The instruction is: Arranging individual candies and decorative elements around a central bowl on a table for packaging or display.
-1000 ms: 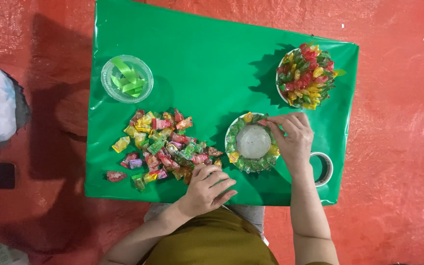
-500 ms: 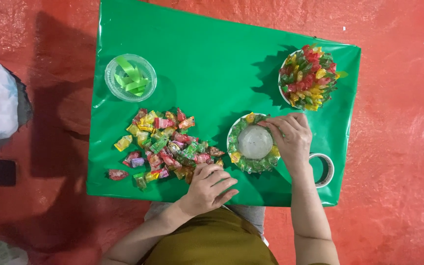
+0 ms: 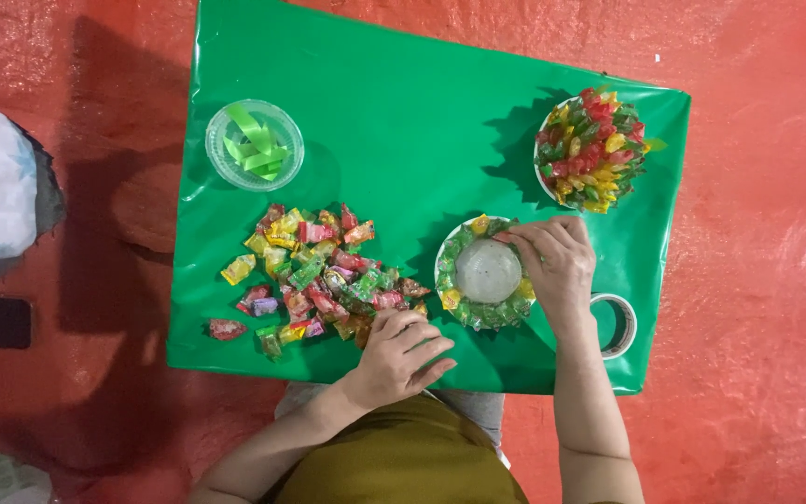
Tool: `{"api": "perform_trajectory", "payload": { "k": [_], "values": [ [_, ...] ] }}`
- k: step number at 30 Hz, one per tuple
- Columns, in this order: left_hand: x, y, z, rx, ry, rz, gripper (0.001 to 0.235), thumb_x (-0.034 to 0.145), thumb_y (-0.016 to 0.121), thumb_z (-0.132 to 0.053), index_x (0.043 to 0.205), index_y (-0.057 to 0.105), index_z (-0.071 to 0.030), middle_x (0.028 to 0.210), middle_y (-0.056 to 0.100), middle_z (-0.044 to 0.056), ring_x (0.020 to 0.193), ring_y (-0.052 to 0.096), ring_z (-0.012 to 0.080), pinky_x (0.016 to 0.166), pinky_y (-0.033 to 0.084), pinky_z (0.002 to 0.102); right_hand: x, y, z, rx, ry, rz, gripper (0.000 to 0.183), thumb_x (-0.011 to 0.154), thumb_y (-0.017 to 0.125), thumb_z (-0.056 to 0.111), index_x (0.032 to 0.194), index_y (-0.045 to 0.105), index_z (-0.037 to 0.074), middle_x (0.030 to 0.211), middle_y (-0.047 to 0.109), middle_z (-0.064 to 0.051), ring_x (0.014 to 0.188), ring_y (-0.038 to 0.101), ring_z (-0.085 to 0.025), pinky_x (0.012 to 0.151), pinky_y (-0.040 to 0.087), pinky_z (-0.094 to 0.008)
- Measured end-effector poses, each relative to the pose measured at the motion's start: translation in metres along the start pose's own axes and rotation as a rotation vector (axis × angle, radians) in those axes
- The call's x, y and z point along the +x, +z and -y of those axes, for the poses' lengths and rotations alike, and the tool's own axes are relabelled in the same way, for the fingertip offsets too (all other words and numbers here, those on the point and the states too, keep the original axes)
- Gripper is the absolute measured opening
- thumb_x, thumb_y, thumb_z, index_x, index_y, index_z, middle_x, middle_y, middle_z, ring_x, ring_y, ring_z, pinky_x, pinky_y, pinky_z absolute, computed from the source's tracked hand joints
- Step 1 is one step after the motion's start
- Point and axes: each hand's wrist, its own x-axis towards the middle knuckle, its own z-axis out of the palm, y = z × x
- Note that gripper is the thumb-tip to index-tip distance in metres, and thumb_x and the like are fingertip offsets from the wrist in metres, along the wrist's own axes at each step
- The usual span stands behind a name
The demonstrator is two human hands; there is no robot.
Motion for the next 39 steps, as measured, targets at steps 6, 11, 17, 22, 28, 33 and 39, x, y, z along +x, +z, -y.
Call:
{"api": "perform_trajectory", "payload": {
  "k": [6,11,17,22,28,33,39],
  "values": [
    [0.000,0.001,-0.001,-0.005,-0.011,-0.003,0.023,0.101,0.063,-0.038,0.095,0.073,-0.019,0.087,0.061,-0.003,0.097,0.058,0.0191,0.084,0.047,0.034,-0.005,-0.009,-0.013,-0.009,0.025,-0.018,0.007,0.094,0.085,0.007,0.099,0.081,0.010,0.091,0.076,-0.004,0.086,0.061,-0.026,0.078,0.055,-0.033],
    [-0.001,0.000,0.000,0.001,0.001,0.010,0.023,0.101,0.062,-0.039,0.096,0.074,-0.019,0.088,0.062,-0.003,0.098,0.059,0.0182,0.084,0.046,0.032,-0.010,-0.027,-0.006,0.015,0.077,-0.110,0.012,0.092,0.088,-0.001,0.100,0.082,0.006,0.090,0.074,-0.008,0.082,0.059,-0.023,0.075,0.053,-0.032],
    [-0.005,0.005,0.003,0.004,0.009,0.002,0.022,0.099,0.065,-0.041,0.096,0.074,-0.021,0.088,0.062,-0.005,0.099,0.058,0.0186,0.084,0.045,0.033,-0.041,-0.034,-0.010,0.052,0.218,-0.164,0.015,0.091,0.088,-0.004,0.098,0.080,0.006,0.091,0.072,-0.007,0.072,0.052,-0.019,0.066,0.048,-0.029],
    [-0.004,0.007,0.003,0.010,0.017,-0.024,0.022,0.099,0.065,-0.040,0.097,0.075,-0.020,0.090,0.063,-0.005,0.099,0.059,0.0189,0.083,0.044,0.032,-0.058,-0.030,-0.019,0.120,0.337,-0.178,0.013,0.093,0.083,-0.008,0.099,0.079,0.002,0.089,0.073,-0.011,0.066,0.058,-0.018,0.060,0.050,-0.028],
    [-0.004,0.004,0.002,0.012,0.044,-0.001,0.021,0.099,0.066,-0.039,0.098,0.075,-0.020,0.089,0.062,-0.005,0.098,0.058,0.0180,0.081,0.043,0.031,-0.059,-0.025,-0.014,0.111,0.365,-0.160,0.013,0.092,0.084,-0.006,0.097,0.078,0.004,0.088,0.075,-0.010,0.066,0.063,-0.018,0.060,0.051,-0.027],
    [-0.006,0.006,0.002,0.043,0.040,0.003,0.022,0.098,0.064,-0.038,0.099,0.077,-0.020,0.089,0.065,-0.004,0.098,0.060,0.0180,0.081,0.046,0.031,-0.055,-0.017,-0.012,0.059,0.318,-0.162,0.012,0.089,0.087,-0.004,0.095,0.080,0.004,0.081,0.072,-0.009,0.065,0.059,-0.016,0.058,0.050,-0.025],
    [0.013,0.000,-0.011,0.035,0.006,-0.064,0.027,0.101,0.059,-0.035,0.092,0.074,-0.015,0.083,0.063,-0.001,0.089,0.058,0.0175,0.077,0.047,0.029,-0.051,-0.011,-0.013,0.030,0.256,-0.140,0.012,0.088,0.088,-0.002,0.093,0.080,0.005,0.079,0.071,-0.009,0.065,0.059,-0.021,0.059,0.050,-0.031]
  ]
}}
